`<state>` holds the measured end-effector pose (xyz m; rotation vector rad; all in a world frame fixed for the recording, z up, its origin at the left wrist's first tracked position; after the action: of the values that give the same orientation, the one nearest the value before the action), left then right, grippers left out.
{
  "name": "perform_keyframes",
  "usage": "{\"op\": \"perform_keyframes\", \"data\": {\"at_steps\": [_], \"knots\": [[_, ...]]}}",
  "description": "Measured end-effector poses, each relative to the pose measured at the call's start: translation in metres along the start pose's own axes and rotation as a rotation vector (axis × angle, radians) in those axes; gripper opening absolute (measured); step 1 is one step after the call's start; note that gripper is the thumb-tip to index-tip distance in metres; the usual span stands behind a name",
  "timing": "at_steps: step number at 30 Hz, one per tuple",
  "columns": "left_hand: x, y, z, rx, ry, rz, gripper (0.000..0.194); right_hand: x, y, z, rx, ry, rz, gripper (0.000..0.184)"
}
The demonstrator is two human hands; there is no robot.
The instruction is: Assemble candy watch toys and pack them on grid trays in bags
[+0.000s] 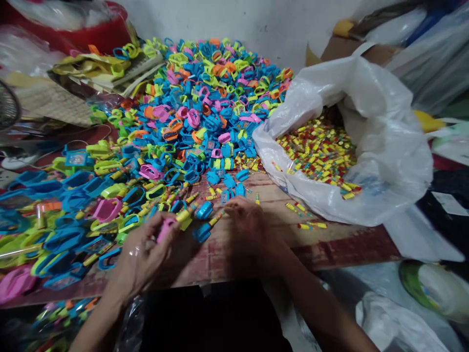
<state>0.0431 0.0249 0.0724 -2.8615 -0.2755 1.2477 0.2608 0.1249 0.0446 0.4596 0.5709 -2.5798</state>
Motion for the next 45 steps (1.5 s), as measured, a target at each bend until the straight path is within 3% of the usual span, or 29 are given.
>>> {"op": "perform_keyframes", "data": {"at_steps": [2,4,8,11,14,17,20,24,29,33,37,39,42,45], "knots": [[-0.033,-0.014,0.012,0.063,-0.259,-0.219,0.029,0.011,-0.023,-0.016,-0.127,0.191,0.041,0.023],[-0.052,-0.027,0.024,0.130,-0.478,-0.334,0.030,0.027,-0.045,-0.030,-0.218,0.370,0.164,0.025],[-0.060,-0.053,0.045,0.200,-0.754,-0.360,0.031,0.053,-0.073,-0.053,-0.190,0.687,0.364,0.019],[-0.054,-0.070,0.055,0.190,-0.872,-0.342,0.030,0.059,-0.083,-0.057,-0.147,0.769,0.394,0.014],[-0.049,-0.084,0.058,0.175,-0.915,-0.320,0.030,0.047,-0.087,-0.048,-0.116,0.647,0.288,0.012],[-0.051,-0.087,0.056,0.182,-0.906,-0.325,0.029,0.014,-0.080,-0.034,0.018,0.487,-0.023,0.016],[-0.058,-0.076,0.049,0.195,-0.851,-0.432,0.023,-0.012,-0.057,-0.027,0.235,0.579,-0.232,0.021],[-0.055,-0.049,0.032,0.220,-0.789,-0.485,0.020,-0.004,-0.035,-0.033,0.467,0.809,-0.161,0.030],[-0.021,-0.010,0.019,0.243,-0.669,-0.426,0.021,0.018,-0.031,-0.042,0.472,0.820,-0.148,0.027],[0.012,0.015,0.026,0.209,-0.388,-0.333,0.020,0.015,-0.019,-0.031,0.383,0.576,-0.198,0.017],[0.031,0.024,0.017,0.105,0.025,-0.219,0.019,0.020,0.009,-0.011,0.312,0.013,-0.135,0.022],[0.037,0.024,0.005,0.034,0.265,-0.101,0.035,0.027,0.023,-0.001,0.281,-0.319,-0.076,0.027],[0.042,0.023,-0.016,-0.009,0.577,0.115,0.062,0.033,0.038,0.010,0.240,-0.600,0.025,0.030],[0.041,0.024,-0.030,0.065,0.691,0.241,0.061,0.037,0.044,0.018,0.202,-0.742,0.115,0.029]]}}
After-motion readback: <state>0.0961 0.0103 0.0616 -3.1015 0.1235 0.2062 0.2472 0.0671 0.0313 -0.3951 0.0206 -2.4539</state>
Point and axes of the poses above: each hand's wrist, its own y-axis away from the middle knuckle, its own x-axis out of the palm, z = x × y, the point moved 4 cm from there along -y, towards the middle knuckle, and after that the axes turned 12 degrees about -y, right-handed, at the moved point
